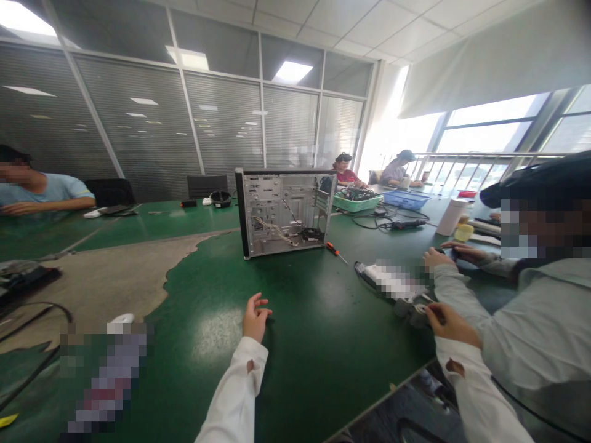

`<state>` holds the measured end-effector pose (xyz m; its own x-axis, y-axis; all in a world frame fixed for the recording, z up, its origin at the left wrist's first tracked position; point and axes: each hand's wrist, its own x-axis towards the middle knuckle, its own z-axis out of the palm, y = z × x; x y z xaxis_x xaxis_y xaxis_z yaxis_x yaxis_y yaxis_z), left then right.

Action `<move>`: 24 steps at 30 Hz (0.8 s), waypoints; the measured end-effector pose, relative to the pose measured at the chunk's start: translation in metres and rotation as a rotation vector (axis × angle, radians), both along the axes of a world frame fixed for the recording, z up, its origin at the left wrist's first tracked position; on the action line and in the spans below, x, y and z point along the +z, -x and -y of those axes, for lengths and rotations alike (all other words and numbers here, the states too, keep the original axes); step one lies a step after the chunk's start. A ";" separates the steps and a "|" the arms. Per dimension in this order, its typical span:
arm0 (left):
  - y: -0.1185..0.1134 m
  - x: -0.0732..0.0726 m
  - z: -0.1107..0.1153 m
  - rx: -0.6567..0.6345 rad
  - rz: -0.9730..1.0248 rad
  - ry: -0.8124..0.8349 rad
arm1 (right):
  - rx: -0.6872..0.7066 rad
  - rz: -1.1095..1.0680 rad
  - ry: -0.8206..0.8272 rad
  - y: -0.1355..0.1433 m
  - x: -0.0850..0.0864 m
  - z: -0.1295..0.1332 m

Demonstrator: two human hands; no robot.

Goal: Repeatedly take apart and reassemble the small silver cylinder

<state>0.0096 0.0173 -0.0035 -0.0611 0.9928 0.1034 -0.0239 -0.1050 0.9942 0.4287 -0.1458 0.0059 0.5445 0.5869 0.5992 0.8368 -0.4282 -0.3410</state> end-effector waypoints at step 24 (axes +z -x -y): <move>0.000 -0.001 0.000 -0.013 0.024 -0.003 | 0.002 0.035 -0.006 -0.006 -0.002 -0.011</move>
